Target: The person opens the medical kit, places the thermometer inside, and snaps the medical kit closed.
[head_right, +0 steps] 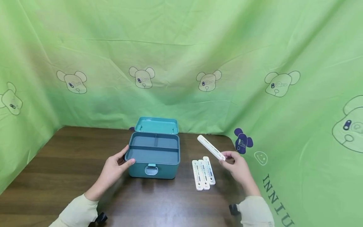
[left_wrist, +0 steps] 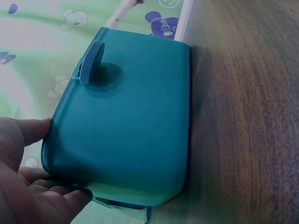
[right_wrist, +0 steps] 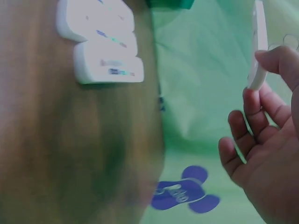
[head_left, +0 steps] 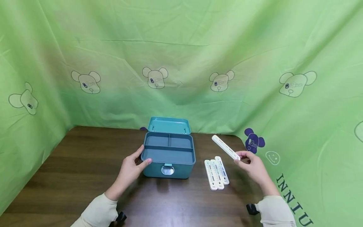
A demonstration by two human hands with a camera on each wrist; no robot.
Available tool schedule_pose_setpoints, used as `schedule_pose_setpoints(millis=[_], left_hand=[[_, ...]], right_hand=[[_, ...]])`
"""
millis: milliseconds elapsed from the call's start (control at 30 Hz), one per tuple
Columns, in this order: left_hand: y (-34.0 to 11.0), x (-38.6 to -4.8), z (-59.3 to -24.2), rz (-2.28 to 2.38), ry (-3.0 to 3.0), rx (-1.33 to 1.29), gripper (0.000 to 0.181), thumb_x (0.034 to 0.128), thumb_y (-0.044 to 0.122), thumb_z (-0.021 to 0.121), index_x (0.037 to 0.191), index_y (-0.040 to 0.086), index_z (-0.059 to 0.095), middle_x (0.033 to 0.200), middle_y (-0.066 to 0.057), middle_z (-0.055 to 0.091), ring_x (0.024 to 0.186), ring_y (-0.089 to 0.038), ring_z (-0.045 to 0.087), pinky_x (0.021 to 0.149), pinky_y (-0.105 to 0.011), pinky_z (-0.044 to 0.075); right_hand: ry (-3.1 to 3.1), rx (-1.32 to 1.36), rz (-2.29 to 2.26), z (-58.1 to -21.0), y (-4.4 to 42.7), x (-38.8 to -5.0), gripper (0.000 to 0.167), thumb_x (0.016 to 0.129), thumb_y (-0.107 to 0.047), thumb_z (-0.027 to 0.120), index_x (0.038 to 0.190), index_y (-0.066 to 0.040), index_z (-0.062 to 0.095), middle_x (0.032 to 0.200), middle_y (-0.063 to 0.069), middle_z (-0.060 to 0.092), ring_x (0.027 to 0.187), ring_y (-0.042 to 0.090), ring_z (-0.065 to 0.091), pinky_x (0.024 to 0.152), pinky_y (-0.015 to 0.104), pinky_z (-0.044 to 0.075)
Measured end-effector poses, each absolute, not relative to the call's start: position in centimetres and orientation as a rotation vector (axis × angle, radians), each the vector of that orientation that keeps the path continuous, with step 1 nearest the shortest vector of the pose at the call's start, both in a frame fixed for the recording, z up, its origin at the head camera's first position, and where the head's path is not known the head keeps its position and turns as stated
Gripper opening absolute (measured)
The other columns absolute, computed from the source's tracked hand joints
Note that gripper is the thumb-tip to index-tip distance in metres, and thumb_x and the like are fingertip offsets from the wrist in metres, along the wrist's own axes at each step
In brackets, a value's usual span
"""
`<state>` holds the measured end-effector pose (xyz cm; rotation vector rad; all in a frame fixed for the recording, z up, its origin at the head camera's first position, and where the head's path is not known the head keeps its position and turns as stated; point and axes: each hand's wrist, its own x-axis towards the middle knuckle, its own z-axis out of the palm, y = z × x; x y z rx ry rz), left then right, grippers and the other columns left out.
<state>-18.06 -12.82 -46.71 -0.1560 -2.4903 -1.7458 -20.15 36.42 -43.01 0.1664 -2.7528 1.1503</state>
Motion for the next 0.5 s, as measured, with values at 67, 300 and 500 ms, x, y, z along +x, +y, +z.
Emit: schedule_pose_setpoints(millis=[67,300,500], left_hand=[[-12.7,-18.1,-46.7,-1.742,-2.492,-0.151,0.074,0.0940,0.029,0.077,0.156,0.007,0.043,0.159,-0.012,0.043,0.140,-0.030,0.050,0.107,-0.046,0.048],[-12.5,-18.0,-46.6,-1.753,-2.473,-0.154,0.074,0.0941,0.031,0.077,0.155,0.006,0.043,0.157,-0.015,0.044,0.138,-0.032,0.051,0.106,-0.048,0.048],[-12.7,-17.9,-46.7,-1.770,-2.474,-0.140,0.072,0.0945,0.030,0.076,0.154,0.007,0.044,0.157,-0.014,0.044,0.138,-0.032,0.051,0.106,-0.047,0.048]], right_hand=[[-2.736,0.239,1.117,-42.2,36.0,-20.5,0.034,0.093,-0.017,0.077,0.123,-0.004,0.068,0.107,0.011,0.066,0.086,0.007,0.058,0.072,0.020,0.051],[-2.730,0.436,0.976,-40.2,34.2,-22.1,0.027,0.089,-0.014,0.079,0.116,-0.012,0.072,0.111,0.004,0.068,0.100,0.011,0.056,0.087,0.024,0.047],[-2.798,0.540,0.967,-38.6,32.1,-23.7,0.028,0.088,-0.015,0.080,0.116,-0.014,0.073,0.111,0.003,0.068,0.106,0.021,0.057,0.095,0.040,0.049]])
